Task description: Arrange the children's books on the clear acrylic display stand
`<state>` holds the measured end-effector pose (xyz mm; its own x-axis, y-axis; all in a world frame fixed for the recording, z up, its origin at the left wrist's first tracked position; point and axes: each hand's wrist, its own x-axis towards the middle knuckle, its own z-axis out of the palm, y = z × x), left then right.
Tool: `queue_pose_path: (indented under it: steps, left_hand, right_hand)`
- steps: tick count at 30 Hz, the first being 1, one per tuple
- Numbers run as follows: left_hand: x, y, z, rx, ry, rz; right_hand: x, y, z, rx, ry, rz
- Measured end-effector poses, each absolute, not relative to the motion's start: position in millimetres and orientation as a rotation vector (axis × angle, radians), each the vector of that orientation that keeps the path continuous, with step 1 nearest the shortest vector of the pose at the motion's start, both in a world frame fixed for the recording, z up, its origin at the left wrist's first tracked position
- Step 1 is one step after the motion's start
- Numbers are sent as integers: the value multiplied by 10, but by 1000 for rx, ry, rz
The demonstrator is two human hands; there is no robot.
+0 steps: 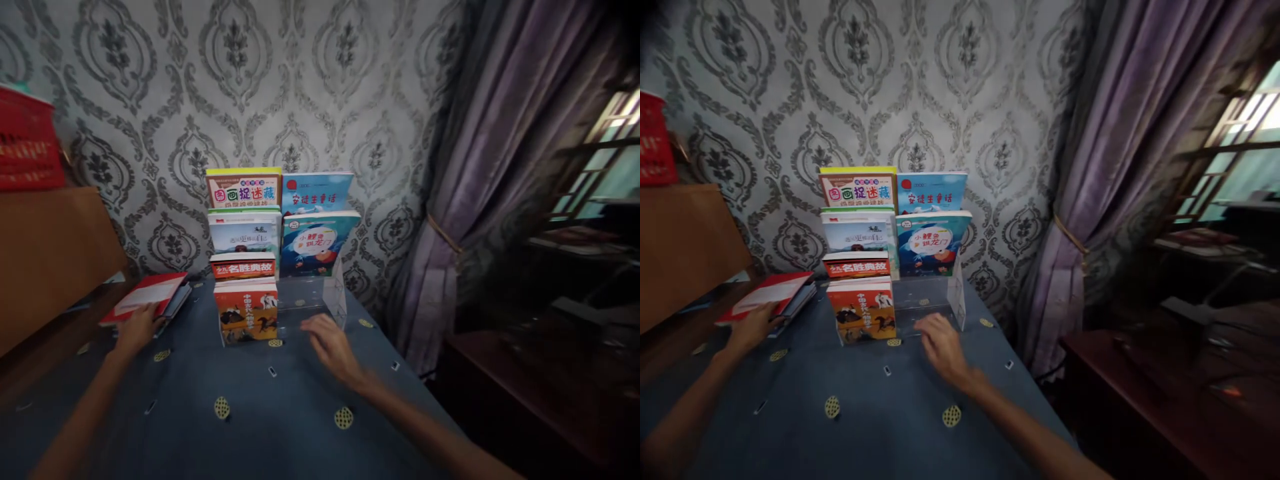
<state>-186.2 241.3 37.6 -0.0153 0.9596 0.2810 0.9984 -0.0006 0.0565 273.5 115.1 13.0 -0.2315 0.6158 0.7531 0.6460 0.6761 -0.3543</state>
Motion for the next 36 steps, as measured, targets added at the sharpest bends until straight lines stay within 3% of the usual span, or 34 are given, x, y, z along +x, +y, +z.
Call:
queue_pose_path:
  steps: [5, 14, 27, 32, 36]
  left_hand:
    - [-1843, 2383, 459, -2086, -2068, -368]
    - [-1589, 1881, 577, -2072, -1890, 27]
    - [-799, 478, 311, -2425, -1801, 464]
    - [-264, -32, 376, -2715, -1608, 450]
    - [79, -262, 259, -2976, -1376, 193]
  right_hand:
    - [2275, 889, -157, -999, -1901, 203]
    - [1982, 804, -432, -975, -1867, 410]
    - [1969, 706, -392, -1013, -1920, 542]
    - [1926, 663, -388, -988, -1969, 588]
    - [1884, 599, -341, -931, -1998, 627]
